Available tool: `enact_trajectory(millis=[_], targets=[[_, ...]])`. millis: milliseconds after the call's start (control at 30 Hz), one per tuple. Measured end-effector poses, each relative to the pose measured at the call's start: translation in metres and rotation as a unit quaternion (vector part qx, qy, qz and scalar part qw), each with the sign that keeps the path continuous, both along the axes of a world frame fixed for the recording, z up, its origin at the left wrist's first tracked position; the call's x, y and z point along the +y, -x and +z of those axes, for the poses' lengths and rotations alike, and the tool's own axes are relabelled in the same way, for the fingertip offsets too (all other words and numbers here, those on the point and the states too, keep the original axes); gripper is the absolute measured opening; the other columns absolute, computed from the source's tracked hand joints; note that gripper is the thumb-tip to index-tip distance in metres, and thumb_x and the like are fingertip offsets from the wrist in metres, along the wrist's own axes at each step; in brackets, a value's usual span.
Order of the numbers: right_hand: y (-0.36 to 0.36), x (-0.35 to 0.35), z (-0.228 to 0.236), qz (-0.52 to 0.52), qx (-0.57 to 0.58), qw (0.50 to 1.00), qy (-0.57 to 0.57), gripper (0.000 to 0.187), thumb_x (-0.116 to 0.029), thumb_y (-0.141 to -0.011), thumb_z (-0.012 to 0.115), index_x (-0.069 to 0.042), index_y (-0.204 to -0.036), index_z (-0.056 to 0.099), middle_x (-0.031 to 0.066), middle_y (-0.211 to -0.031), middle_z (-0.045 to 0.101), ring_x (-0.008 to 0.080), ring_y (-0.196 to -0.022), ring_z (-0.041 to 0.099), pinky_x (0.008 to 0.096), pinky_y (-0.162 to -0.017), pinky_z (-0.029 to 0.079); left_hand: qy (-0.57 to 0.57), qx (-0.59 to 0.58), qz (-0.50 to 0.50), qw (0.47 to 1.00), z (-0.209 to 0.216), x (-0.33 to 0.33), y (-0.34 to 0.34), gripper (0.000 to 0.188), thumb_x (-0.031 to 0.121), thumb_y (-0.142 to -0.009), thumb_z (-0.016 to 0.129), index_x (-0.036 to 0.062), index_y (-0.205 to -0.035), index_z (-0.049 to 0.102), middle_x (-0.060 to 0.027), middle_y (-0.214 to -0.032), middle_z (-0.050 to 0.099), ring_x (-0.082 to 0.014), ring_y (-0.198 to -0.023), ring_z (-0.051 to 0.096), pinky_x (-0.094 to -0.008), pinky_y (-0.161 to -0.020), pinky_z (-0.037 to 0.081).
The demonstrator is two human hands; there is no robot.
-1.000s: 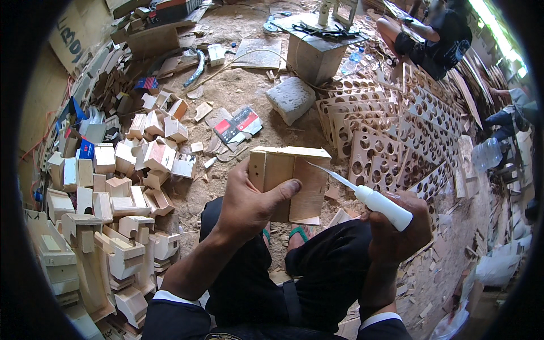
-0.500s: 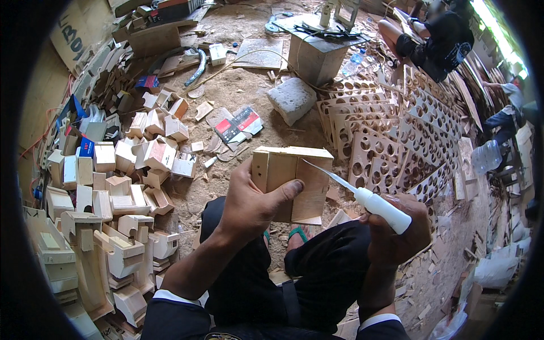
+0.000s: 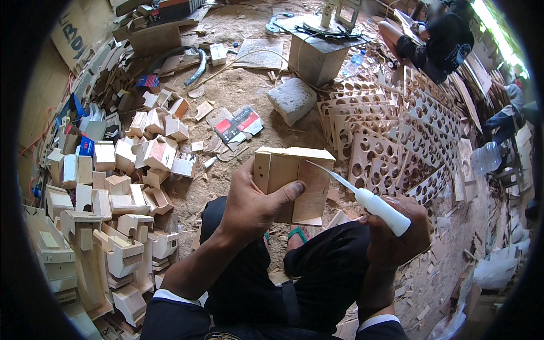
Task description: The person sits on the floor and repeatedly applies glue from a white bottle to the edges of small wooden box-like pieces. They pick up each piece, apply glue, and place it back down among many similar pieces.
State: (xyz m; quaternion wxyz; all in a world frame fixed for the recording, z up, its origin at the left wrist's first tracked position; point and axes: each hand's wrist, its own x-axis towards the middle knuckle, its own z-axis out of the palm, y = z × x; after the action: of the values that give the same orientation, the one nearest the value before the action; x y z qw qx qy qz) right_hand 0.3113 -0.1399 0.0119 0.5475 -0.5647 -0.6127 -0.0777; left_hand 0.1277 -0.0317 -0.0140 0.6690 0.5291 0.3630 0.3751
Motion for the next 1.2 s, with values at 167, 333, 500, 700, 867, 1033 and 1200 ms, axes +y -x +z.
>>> enact_trajectory(millis=[167,333,500,700,867,1033,1200], targets=[[0.0033,-0.0004,-0.0046,0.014,0.073,0.997,-0.009,0.034,-0.024,-0.074,0.081,-0.002,-0.089,0.060,0.0142,-0.077,0.069,0.0219,-0.068,0.068,0.0311,-0.061,0.054,-0.049,0.002,0.014,0.999,-0.0017,-0.0011,-0.0005,0.039,0.008,-0.079,0.073,-0.0049,-0.110,0.053,-0.0146,-0.098,0.065,-0.0186,-0.088,0.066,-0.0309,-0.079,0.055],[0.0012,-0.0012,-0.0050,0.014,0.036,0.999,-0.004,0.034,-0.024,-0.074,0.081,-0.002,-0.089,0.060,0.0132,-0.075,0.069,0.0225,-0.068,0.069,0.0314,-0.059,0.054,-0.116,0.010,0.064,0.991,-0.0065,-0.0034,-0.0048,0.038,0.007,-0.078,0.072,-0.0062,-0.108,0.053,-0.0177,-0.097,0.065,-0.0218,-0.088,0.067,-0.0325,-0.079,0.055],[0.0015,-0.0019,-0.0050,0.009,0.036,0.999,-0.006,0.034,-0.024,-0.073,0.082,-0.001,-0.089,0.061,0.0138,-0.074,0.068,0.0228,-0.067,0.068,0.0313,-0.058,0.054,-0.181,0.088,0.084,0.976,-0.0089,-0.0035,-0.0029,0.040,0.007,-0.077,0.073,-0.0068,-0.108,0.053,-0.0222,-0.097,0.065,-0.0281,-0.090,0.067,-0.0373,-0.081,0.054],[0.0003,-0.0019,-0.0048,0.018,0.012,1.000,-0.005,0.035,-0.023,-0.073,0.082,-0.001,-0.090,0.062,0.0146,-0.075,0.068,0.0234,-0.067,0.069,0.0315,-0.058,0.054,-0.227,0.134,0.107,0.959,-0.0092,-0.0055,-0.0029,0.042,0.008,-0.076,0.074,-0.0066,-0.109,0.054,-0.0237,-0.096,0.066,-0.0324,-0.091,0.067,-0.0391,-0.080,0.053],[0.0012,-0.0011,-0.0025,0.017,-0.001,1.000,-0.001,0.034,-0.021,-0.071,0.082,-0.001,-0.091,0.062,0.0148,-0.075,0.069,0.0238,-0.068,0.069,0.0317,-0.059,0.055,-0.257,0.143,0.113,0.949,-0.0070,-0.0061,-0.0035,0.040,0.007,-0.076,0.073,-0.0060,-0.109,0.055,-0.0230,-0.097,0.066,-0.0335,-0.091,0.067,-0.0394,-0.078,0.053],[0.0016,-0.0010,-0.0002,0.010,-0.017,1.000,0.002,0.033,-0.020,-0.071,0.082,-0.002,-0.090,0.062,0.0144,-0.075,0.069,0.0243,-0.067,0.069,0.0320,-0.058,0.055,-0.264,0.139,0.112,0.948,-0.0068,-0.0066,-0.0042,0.039,0.006,-0.077,0.073,-0.0061,-0.109,0.055,-0.0232,-0.097,0.066,-0.0340,-0.092,0.067,-0.0396,-0.078,0.053],[0.0018,-0.0011,0.0009,0.011,-0.034,0.999,-0.002,0.031,-0.019,-0.071,0.082,-0.002,-0.088,0.062,0.0138,-0.074,0.068,0.0242,-0.066,0.069,0.0329,-0.058,0.055,-0.267,0.164,0.097,0.945,-0.0097,-0.0051,-0.0027,0.045,0.010,-0.076,0.075,-0.0055,-0.112,0.053,-0.0209,-0.100,0.065,-0.0278,-0.093,0.066,-0.0376,-0.080,0.053]])
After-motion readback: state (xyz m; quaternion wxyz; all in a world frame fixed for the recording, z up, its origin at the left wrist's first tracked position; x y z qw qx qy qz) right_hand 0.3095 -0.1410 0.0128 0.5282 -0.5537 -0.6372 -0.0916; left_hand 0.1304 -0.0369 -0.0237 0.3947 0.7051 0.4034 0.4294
